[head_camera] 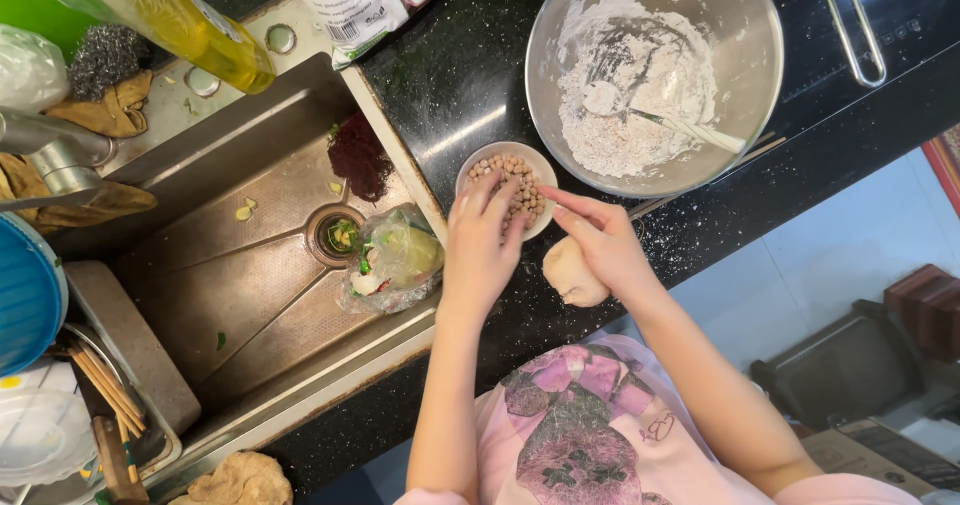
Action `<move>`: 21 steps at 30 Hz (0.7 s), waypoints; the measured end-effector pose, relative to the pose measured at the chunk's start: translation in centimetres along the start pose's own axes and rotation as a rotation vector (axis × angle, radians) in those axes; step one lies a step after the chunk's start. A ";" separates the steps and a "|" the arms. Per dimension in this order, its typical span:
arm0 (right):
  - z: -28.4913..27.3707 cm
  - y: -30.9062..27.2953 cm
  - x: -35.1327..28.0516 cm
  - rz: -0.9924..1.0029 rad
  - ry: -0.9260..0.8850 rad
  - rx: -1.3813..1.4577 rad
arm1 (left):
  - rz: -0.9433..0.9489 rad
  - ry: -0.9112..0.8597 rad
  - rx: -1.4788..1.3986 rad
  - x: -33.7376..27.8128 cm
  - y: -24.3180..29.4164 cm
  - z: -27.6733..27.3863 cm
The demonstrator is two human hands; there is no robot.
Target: Preparing dough by mixing it with beans in a kitchen setting.
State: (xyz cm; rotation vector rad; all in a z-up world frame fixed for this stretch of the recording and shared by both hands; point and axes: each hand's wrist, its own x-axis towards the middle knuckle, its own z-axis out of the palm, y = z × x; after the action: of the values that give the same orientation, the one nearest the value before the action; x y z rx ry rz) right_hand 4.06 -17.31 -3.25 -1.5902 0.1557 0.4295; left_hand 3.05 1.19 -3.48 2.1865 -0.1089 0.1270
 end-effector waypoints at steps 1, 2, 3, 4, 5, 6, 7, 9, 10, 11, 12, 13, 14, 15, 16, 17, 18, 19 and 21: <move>-0.2 0.1 -0.2 0.004 -0.001 0.000 | -0.004 -0.001 -0.001 0.5 -0.1 0.7; -0.3 0.0 -0.3 0.023 0.008 0.016 | 0.074 0.020 0.163 1.2 -0.2 1.5; -0.6 0.0 -0.4 0.043 0.017 0.033 | 0.152 0.042 0.327 1.9 -0.2 2.2; -0.9 0.4 -0.5 0.041 0.021 0.034 | 0.155 0.041 0.326 2.4 -0.1 2.3; -1.2 0.7 -0.6 0.065 0.025 0.036 | 0.101 -0.024 0.353 3.0 0.1 2.4; -1.6 1.1 -0.7 0.087 0.031 0.040 | 0.048 -0.089 0.380 3.5 0.2 2.6; -1.8 0.9 -0.8 0.085 0.036 0.042 | 0.054 -0.091 0.379 3.9 0.2 2.5; -2.0 0.6 -0.9 0.103 0.043 0.053 | 0.001 -0.231 0.261 4.4 0.0 2.3; -2.1 0.5 -1.0 0.104 0.044 0.055 | 0.001 -0.233 0.263 4.2 -0.6 2.5; -2.3 0.5 -1.1 0.105 0.039 0.055 | 0.016 -0.213 0.209 4.1 -1.2 2.7; -2.4 0.6 -1.1 0.106 0.033 0.054 | 0.031 -0.193 0.155 4.0 -1.9 2.8; -2.6 0.8 -1.2 0.107 0.035 0.057 | 0.031 -0.196 0.157 4.0 -2.0 2.7; -2.8 1.0 -1.2 0.106 0.039 0.048 | 0.021 -0.146 0.008 3.9 -2.2 2.6; -3.0 1.2 -1.2 0.105 0.044 0.039 | 0.010 -0.096 -0.141 3.9 -2.3 2.4; -3.0 1.2 -1.2 0.106 0.045 0.042 | 0.010 -0.098 -0.139 3.9 -2.0 2.1; -3.0 1.1 -1.2 0.108 0.046 0.044 | 0.025 -0.077 -0.160 3.9 -1.6 1.7; -3.0 1.1 -1.1 0.110 0.046 0.046 | 0.040 -0.056 -0.182 3.9 -1.3 1.4; -3.0 1.0 -1.2 0.110 0.046 0.048 | 0.040 -0.058 -0.180 3.9 -1.0 1.1; -3.0 0.8 -1.2 0.104 0.039 0.061 | 0.001 -0.087 -0.177 4.0 -0.5 0.7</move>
State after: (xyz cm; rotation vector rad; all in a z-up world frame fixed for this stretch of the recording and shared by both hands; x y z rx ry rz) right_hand 3.17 -20.55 -3.56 -1.5359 0.2800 0.4699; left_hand 7.07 0.78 -3.72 2.0150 -0.1639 0.0218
